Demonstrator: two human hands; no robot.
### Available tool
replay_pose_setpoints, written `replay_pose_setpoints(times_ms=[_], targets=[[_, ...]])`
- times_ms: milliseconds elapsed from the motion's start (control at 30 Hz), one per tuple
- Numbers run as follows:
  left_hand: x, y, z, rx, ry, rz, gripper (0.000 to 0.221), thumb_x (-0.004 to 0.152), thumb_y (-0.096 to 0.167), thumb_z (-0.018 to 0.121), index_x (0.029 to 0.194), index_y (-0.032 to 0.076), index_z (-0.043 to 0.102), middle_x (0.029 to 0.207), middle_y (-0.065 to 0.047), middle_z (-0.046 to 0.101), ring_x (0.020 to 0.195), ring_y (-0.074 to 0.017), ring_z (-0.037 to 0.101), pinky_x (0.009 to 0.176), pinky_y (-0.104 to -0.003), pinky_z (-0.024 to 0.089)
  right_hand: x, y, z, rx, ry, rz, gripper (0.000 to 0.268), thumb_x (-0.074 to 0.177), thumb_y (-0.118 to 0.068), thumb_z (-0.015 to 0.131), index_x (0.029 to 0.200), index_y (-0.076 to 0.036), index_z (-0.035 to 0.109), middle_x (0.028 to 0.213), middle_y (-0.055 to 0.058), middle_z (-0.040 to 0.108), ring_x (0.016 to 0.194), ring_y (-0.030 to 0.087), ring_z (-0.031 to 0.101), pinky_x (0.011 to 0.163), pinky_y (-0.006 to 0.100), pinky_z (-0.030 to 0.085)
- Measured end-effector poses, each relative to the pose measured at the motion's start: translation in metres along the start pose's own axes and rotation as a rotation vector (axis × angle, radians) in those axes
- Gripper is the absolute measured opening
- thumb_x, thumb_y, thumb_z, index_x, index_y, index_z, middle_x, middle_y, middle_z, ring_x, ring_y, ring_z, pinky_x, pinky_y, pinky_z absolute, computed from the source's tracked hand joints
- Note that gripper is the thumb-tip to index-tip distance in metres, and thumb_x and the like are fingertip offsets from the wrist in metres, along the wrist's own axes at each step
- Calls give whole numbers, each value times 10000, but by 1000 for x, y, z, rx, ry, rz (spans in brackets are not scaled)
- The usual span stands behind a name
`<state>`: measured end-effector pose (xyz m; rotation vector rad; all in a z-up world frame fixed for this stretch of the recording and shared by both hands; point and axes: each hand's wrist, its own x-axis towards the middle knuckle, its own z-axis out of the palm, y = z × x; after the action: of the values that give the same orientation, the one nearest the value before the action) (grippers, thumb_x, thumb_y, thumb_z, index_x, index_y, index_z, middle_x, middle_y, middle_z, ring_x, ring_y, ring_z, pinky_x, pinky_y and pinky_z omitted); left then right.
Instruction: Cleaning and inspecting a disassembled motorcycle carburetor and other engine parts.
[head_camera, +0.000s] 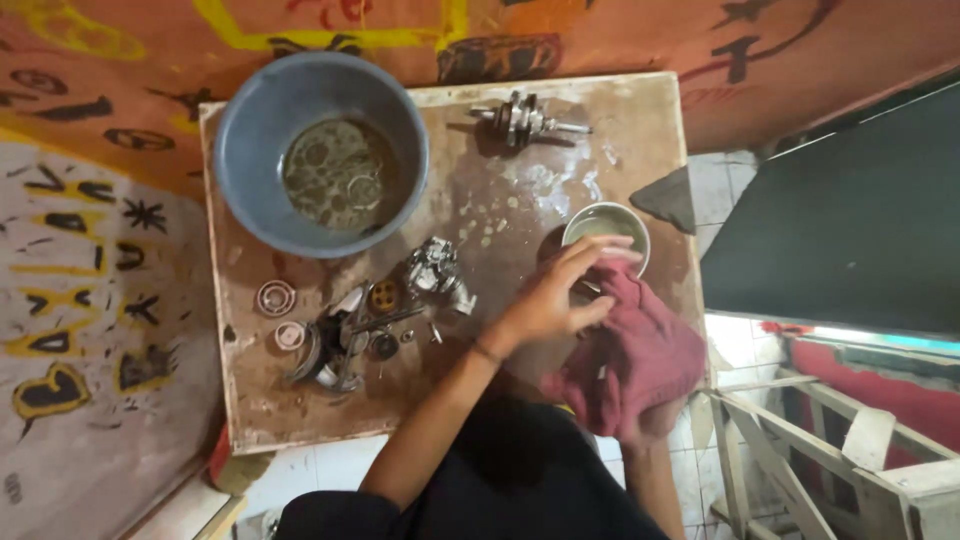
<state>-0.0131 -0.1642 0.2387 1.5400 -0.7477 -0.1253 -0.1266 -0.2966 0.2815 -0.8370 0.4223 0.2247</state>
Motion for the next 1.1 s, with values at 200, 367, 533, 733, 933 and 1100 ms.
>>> replay_pose_setpoints(times_ms=[200, 367, 533, 733, 933, 1100], targets=[[-10, -216, -4, -97, -40, -605, 559, 843, 380, 822, 1266, 59, 644, 1213, -160, 706, 975, -246, 724, 807, -383, 617, 28, 2, 6, -187, -28, -7, 602, 951, -372, 596, 1451, -81, 431, 1440, 129, 484, 1248, 290, 567, 1034, 471, 448], [44, -255, -71, 609, 232, -615, 428, 814, 194, 769, 1201, 50, 656, 1149, -125, 717, 1036, -292, 692, 909, -421, 544, 94, 2, -17, -323, -41, -49, 570, 948, -363, 599, 1417, -78, 445, 1399, 130, 496, 1216, 292, 571, 1009, 467, 452], [123, -310, -58, 848, 290, -142, 490, 753, 34, 672, 1240, 18, 622, 1198, -159, 669, 1153, -364, 617, 1010, -439, 477, 168, 0, -209, -438, 23, -77, 539, 945, -355, 601, 1383, -75, 459, 1358, 130, 507, 1185, 295, 574, 985, 463, 457], [183, -408, 2, 858, -128, -184, 387, 774, 91, 700, 1149, 39, 620, 1187, -171, 661, 1180, -355, 596, 1054, -484, 438, 134, -35, -292, -593, 164, -90, 502, 942, -345, 603, 1343, -71, 476, 1310, 131, 522, 1146, 297, 578, 956, 459, 463], [182, -496, 37, 1158, 39, -205, 488, 669, 54, 689, 1154, 51, 640, 1144, -154, 685, 1130, -326, 618, 996, -482, 436, 95, -48, -337, -780, 249, -75, 465, 939, -335, 606, 1302, -67, 493, 1261, 132, 536, 1108, 300, 583, 926, 455, 469], [163, -540, 26, 1171, -220, -383, 138, 799, 61, 667, 840, 118, 786, 924, -161, 756, 901, -327, 738, 736, -462, 575, 82, -50, -345, -943, 247, -106, 435, 936, -326, 608, 1269, -64, 507, 1220, 133, 547, 1077, 302, 586, 902, 451, 474]])
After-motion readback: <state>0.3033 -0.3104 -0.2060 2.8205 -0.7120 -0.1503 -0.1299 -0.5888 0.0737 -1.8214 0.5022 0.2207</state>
